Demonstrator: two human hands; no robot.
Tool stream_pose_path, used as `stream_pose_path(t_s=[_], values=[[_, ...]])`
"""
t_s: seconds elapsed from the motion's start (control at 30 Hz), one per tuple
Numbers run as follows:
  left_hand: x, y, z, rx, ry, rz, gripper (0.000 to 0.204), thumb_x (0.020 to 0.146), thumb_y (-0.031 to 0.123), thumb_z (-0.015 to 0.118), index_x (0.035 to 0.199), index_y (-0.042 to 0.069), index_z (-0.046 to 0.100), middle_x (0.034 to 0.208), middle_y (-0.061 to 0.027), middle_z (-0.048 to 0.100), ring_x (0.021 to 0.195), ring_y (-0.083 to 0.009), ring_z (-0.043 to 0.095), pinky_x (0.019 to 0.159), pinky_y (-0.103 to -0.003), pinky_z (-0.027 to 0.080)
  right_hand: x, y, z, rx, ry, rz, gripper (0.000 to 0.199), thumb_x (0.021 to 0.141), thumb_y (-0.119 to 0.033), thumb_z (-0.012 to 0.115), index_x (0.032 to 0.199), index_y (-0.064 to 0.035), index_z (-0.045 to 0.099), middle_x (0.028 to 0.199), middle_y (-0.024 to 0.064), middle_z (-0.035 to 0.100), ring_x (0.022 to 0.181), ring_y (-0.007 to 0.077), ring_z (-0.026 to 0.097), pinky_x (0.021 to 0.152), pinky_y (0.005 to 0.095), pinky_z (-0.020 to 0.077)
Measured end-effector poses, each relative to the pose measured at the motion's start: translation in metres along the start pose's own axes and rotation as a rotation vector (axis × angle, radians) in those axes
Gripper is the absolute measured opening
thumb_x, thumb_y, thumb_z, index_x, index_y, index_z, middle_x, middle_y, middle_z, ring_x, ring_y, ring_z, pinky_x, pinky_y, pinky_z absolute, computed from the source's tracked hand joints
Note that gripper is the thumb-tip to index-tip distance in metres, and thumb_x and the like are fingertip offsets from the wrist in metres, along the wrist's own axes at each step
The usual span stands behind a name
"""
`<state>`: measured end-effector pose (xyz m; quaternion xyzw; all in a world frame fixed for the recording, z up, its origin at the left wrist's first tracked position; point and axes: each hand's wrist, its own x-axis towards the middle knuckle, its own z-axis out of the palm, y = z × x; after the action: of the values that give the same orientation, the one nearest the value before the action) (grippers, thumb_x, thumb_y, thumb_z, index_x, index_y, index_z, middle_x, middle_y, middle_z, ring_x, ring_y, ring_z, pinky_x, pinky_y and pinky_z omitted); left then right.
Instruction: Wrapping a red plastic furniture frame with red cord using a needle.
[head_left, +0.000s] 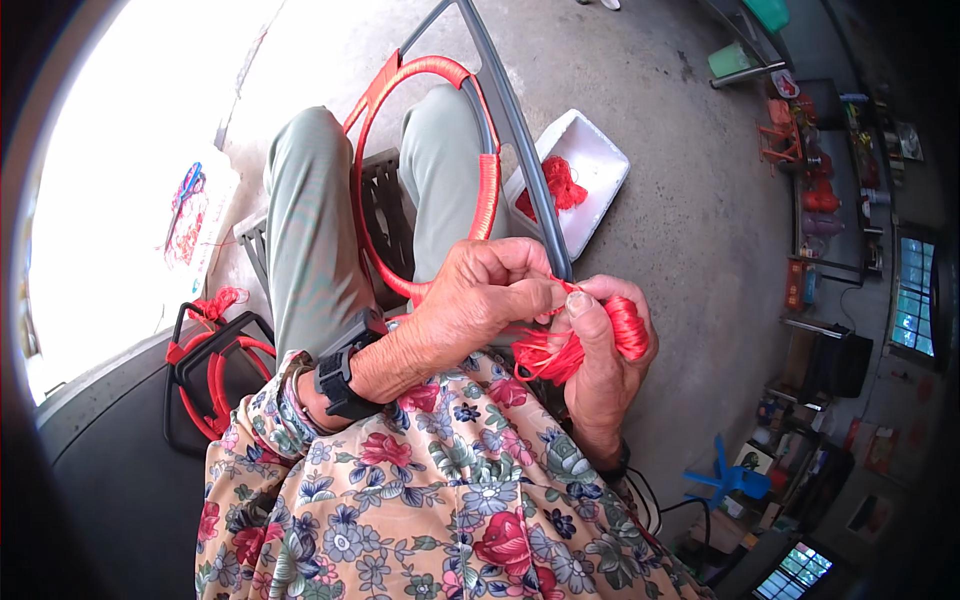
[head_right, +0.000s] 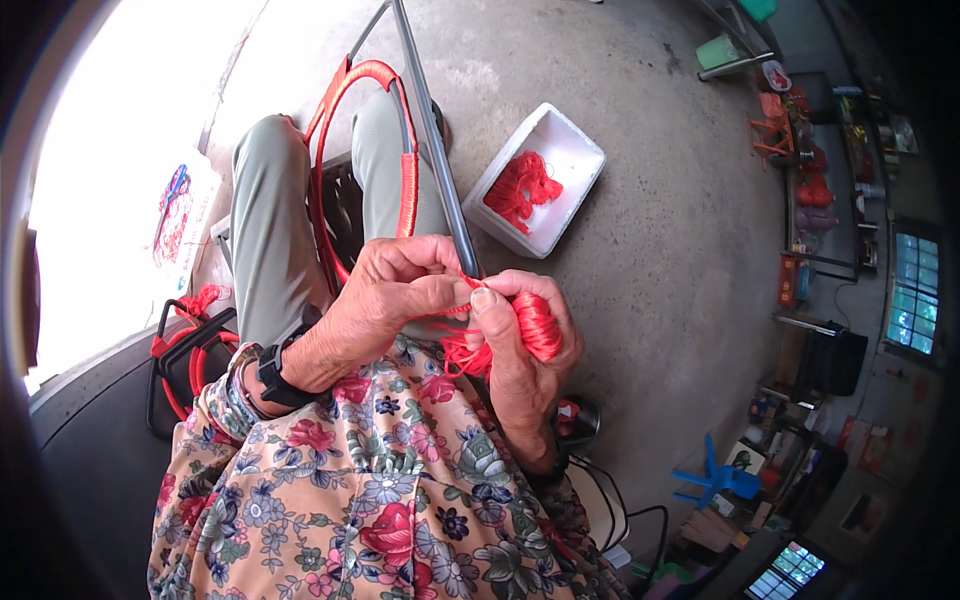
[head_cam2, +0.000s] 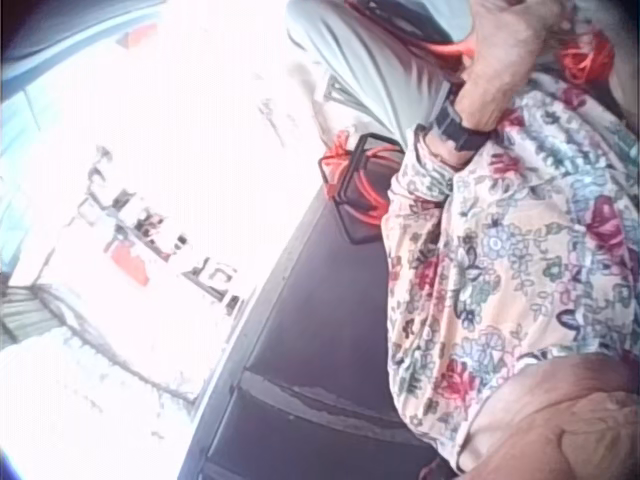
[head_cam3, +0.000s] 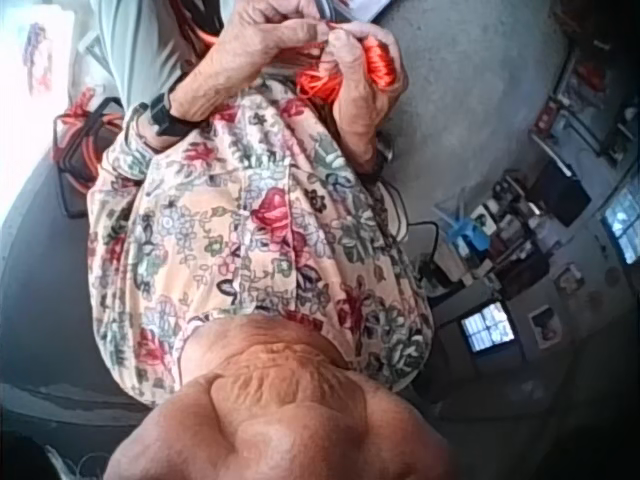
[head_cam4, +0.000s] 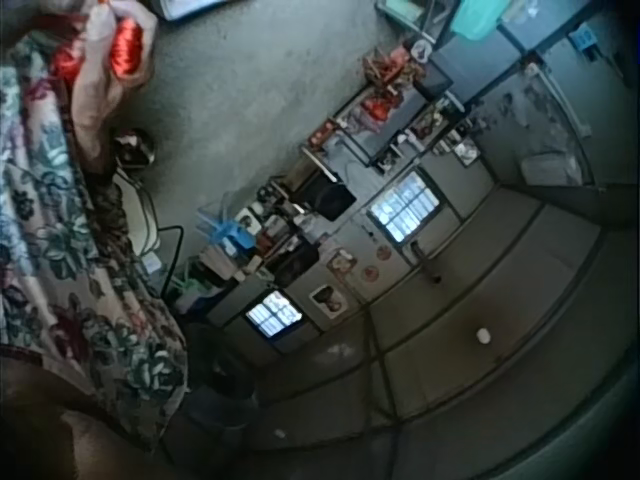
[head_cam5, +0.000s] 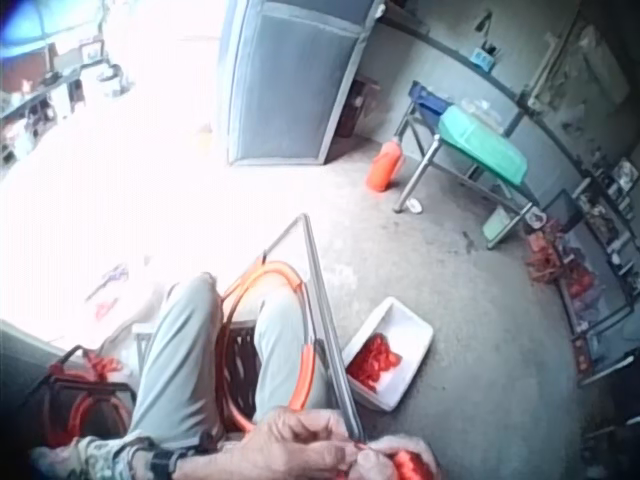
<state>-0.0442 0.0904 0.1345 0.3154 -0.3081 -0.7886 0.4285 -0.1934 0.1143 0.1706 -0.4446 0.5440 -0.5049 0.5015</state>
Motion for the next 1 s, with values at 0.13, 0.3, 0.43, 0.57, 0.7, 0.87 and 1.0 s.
stream_pose_path(t_s=[0.13, 0.3, 0.43, 0.57, 0.7, 0.87, 1.0], values=[[-0.004, -0.002, 0.006, -0.102, 0.043, 0.023, 0.002, 0.086, 0.002, 0.059, 0.084, 0.001, 0.060, 0.078, 0.0020, 0.061, 0.074, -0.0045, 0.054, 0.069, -0.020, 0.043, 0.001, 0.009, 0.003, 0.036, 0.004, -0.053, 0.009, 0.085, -0.005, 0.062, 0.092, 0.0000, 0.058, 0.083, 0.0062, 0.058, 0.059, 0.0085, 0.053, 0.054, 0.0236, 0.0439], [-0.016, -0.004, 0.004, -0.194, 0.074, 0.011, 0.002, 0.086, 0.003, 0.058, 0.087, 0.001, 0.059, 0.082, 0.0017, 0.061, 0.077, -0.0039, 0.054, 0.070, -0.020, 0.043, 0.001, 0.013, 0.006, -0.347, -0.062, -0.429, 0.011, 0.079, 0.000, 0.065, 0.089, -0.0023, 0.060, 0.084, 0.0072, 0.059, 0.069, 0.0158, 0.057, 0.063, 0.0282, 0.0470], [-0.027, -0.011, -0.009, -0.095, 0.068, 0.113, 0.003, 0.087, 0.004, 0.059, 0.086, 0.001, 0.059, 0.081, 0.0033, 0.058, 0.076, -0.0027, 0.051, 0.068, -0.021, 0.041, 0.001, 0.008, 0.013, -0.429, -0.189, -0.432, 0.017, 0.074, 0.005, 0.067, 0.089, -0.0019, 0.062, 0.081, 0.0087, 0.059, 0.073, 0.0195, 0.059, 0.065, 0.0298, 0.0475], [-0.039, -0.008, -0.016, -0.080, 0.029, 0.103, 0.009, 0.088, 0.008, 0.064, 0.086, 0.000, 0.060, 0.078, 0.0045, 0.053, 0.076, -0.0023, 0.048, 0.067, -0.021, 0.039, -0.003, 0.003, 0.012, -0.456, -0.281, -0.320, 0.017, 0.073, 0.003, 0.067, 0.088, -0.0015, 0.061, 0.078, 0.0086, 0.059, 0.068, 0.0183, 0.059, 0.062, 0.0287, 0.0467], [-0.038, -0.010, -0.026, -0.055, -0.004, 0.165, 0.010, 0.087, 0.008, 0.066, 0.084, 0.000, 0.062, 0.078, 0.0032, 0.055, 0.076, -0.0025, 0.050, 0.067, -0.020, 0.041, -0.006, 0.010, 0.016, -0.446, -0.188, -0.250, 0.017, 0.073, 0.002, 0.067, 0.087, -0.0023, 0.060, 0.076, 0.0081, 0.059, 0.066, 0.0183, 0.058, 0.060, 0.0303, 0.0463], [-0.034, -0.014, -0.031, -0.099, -0.031, 0.115, 0.009, 0.086, 0.007, 0.068, 0.087, -0.001, 0.065, 0.080, 0.0020, 0.060, 0.077, -0.0039, 0.055, 0.070, -0.020, 0.045, -0.012, 0.018, 0.017, -0.438, -0.108, -0.292, 0.018, 0.073, 0.002, 0.068, 0.087, -0.0026, 0.059, 0.077, 0.0085, 0.060, 0.066, 0.0197, 0.059, 0.060, 0.0311, 0.0469], [-0.034, -0.007, -0.029, -0.171, -0.071, 0.075, 0.008, 0.086, 0.007, 0.068, 0.087, -0.001, 0.066, 0.079, 0.0020, 0.062, 0.076, -0.0047, 0.057, 0.069, -0.020, 0.046, -0.011, 0.018, 0.017, -0.480, -0.090, -0.372, 0.019, 0.071, 0.001, 0.069, 0.087, -0.0031, 0.059, 0.077, 0.0087, 0.060, 0.067, 0.0214, 0.060, 0.060, 0.0317, 0.0476]])
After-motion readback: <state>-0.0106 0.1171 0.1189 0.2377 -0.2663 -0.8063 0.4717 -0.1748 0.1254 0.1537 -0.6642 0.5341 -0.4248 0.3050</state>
